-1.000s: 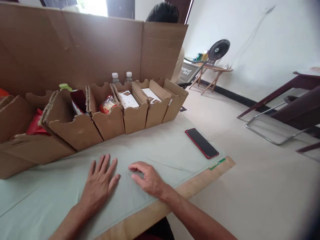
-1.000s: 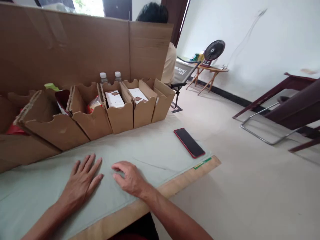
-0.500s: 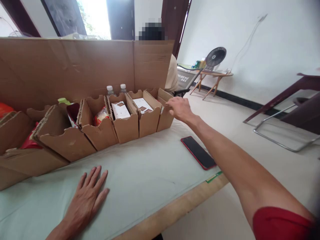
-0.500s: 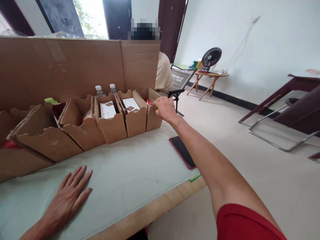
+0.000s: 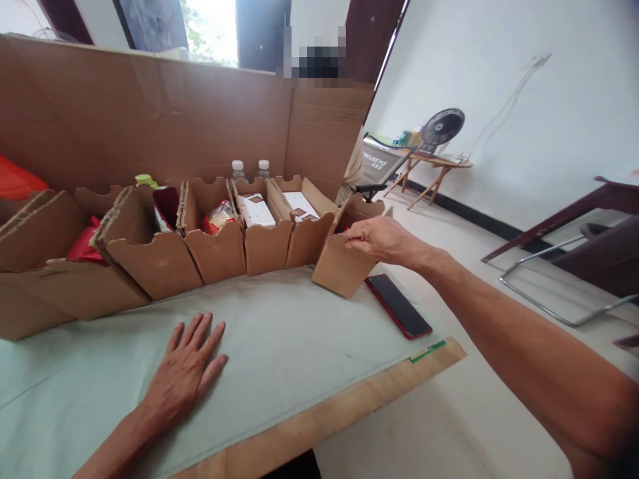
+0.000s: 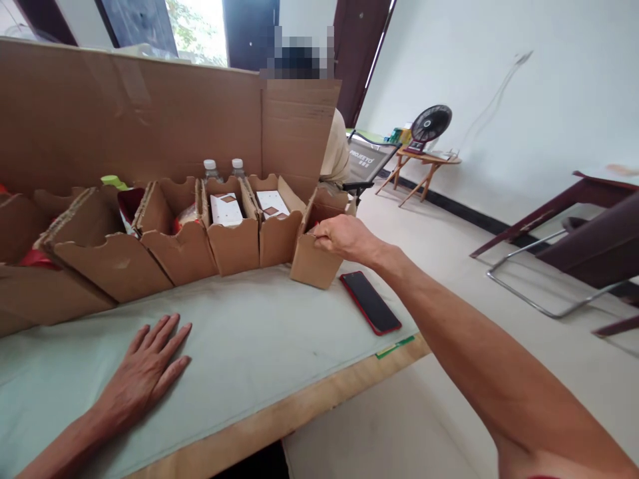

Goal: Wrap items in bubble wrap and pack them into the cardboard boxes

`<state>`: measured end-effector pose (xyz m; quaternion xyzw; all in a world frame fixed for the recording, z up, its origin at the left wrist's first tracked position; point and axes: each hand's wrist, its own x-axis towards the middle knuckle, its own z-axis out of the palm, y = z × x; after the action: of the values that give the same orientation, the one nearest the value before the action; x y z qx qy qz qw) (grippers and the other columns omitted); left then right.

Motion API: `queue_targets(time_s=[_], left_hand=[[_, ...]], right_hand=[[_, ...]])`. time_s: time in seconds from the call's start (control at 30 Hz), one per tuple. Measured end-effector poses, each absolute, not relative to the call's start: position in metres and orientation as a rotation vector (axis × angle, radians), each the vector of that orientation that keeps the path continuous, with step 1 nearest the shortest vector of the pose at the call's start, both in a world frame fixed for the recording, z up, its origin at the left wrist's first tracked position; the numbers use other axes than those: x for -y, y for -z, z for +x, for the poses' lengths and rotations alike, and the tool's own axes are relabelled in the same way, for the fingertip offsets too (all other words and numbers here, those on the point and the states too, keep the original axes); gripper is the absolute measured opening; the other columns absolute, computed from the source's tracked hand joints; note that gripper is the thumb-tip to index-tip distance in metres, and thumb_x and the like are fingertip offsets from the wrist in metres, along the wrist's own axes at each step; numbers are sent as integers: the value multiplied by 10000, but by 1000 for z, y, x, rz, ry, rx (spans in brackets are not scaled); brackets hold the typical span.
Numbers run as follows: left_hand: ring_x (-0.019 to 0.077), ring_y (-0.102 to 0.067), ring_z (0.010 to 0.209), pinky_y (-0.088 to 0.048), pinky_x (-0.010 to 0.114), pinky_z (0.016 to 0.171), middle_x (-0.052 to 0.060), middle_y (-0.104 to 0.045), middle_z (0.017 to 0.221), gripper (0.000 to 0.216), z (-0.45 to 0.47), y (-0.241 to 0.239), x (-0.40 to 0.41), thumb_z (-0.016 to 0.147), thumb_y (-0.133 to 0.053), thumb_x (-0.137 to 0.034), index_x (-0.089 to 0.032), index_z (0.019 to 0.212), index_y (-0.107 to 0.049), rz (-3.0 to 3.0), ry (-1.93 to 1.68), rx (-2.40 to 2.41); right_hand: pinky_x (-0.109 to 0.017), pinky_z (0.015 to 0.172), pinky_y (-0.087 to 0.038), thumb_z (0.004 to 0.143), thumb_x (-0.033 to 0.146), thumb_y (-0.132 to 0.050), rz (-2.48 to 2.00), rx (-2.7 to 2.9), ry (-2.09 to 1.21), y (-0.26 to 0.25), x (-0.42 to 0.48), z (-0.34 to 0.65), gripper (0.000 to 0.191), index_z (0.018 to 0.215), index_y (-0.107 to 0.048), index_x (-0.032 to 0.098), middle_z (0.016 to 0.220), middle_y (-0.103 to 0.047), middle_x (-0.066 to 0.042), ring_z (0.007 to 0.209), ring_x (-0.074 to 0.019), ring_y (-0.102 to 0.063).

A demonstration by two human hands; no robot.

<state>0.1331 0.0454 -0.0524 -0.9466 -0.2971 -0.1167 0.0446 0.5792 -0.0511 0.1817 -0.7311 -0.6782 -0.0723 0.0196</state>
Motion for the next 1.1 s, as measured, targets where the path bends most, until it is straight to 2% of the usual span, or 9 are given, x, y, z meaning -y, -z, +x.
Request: queue_targets(time_s=[0.27,0.37,0.47,0.53,0.63,0.77,0.9,1.0,1.1], left_hand=[[371,-429,1508,-299,613,1214,164,-504,1599,589,137,51,-44,1032,-378,-541,-229,1488,-582,-2923,418,962],[388,-419,1511,-304,632,1205,184,-486,1606,593,138,47,-43,1035,-379,-531,-210,1492,-577,-2948,378,967],[402,-412,1513,-309,646,1200,196,-469,1616,588,138,42,-43,1036,-386,-511,-199,1501,-567,-2971,341,977],[407,-400,1518,-298,646,1211,198,-460,1621,578,137,40,-43,1030,-410,-501,-195,1492,-576,-2980,374,1005],[429,-332,1547,-274,663,1222,217,-392,1655,587,134,37,-40,1025,-431,-512,-167,1476,-580,-2987,542,1068],[406,-359,1536,-381,641,1179,214,-335,1680,595,139,27,-26,1034,-450,-497,-194,1546,-455,-3086,805,1152],[376,-433,1501,-454,586,1153,204,-373,1663,823,173,19,-9,967,-578,-467,-236,1651,-181,-3299,927,1101],[397,-495,1450,-495,574,1118,230,-440,1613,913,205,19,-8,908,-633,-436,-180,1649,-165,-3376,985,1157],[368,-593,1348,-559,521,1044,207,-556,1519,788,223,22,-18,918,-583,-367,-161,1612,-273,-3327,1122,1308]], right_hand=[[-292,536,-280,769,176,-609,-2090,2155,59,-199,12,498,243,533,-552,193,540,-529,26,538,-115,-445],[-264,565,-329,784,94,-611,-1996,2228,-124,-198,-3,445,217,583,-608,175,601,-581,35,578,-97,-485],[-225,671,-422,913,126,-556,-1695,2135,-285,-209,-4,406,203,824,-736,152,761,-681,36,682,-85,-570],[-244,749,-466,959,203,-560,-1472,1929,-223,-221,6,403,208,952,-763,154,866,-720,27,773,-99,-617],[-292,830,-494,915,247,-639,-1304,1530,13,-223,29,442,154,953,-776,187,951,-746,-3,885,-134,-665],[-297,766,-494,748,272,-737,-1388,859,-42,-168,55,523,150,882,-739,206,983,-745,-50,882,-154,-678],[-341,615,-504,680,497,-743,-1521,736,-355,-72,66,550,329,816,-704,199,826,-747,-87,731,-229,-676],[-358,626,-538,769,647,-626,-1496,705,-453,-17,68,534,443,893,-710,229,861,-771,-79,770,-254,-702],[-371,703,-570,870,688,-527,-1451,669,-459,9,73,516,491,997,-699,246,1011,-778,-81,885,-259,-719]])
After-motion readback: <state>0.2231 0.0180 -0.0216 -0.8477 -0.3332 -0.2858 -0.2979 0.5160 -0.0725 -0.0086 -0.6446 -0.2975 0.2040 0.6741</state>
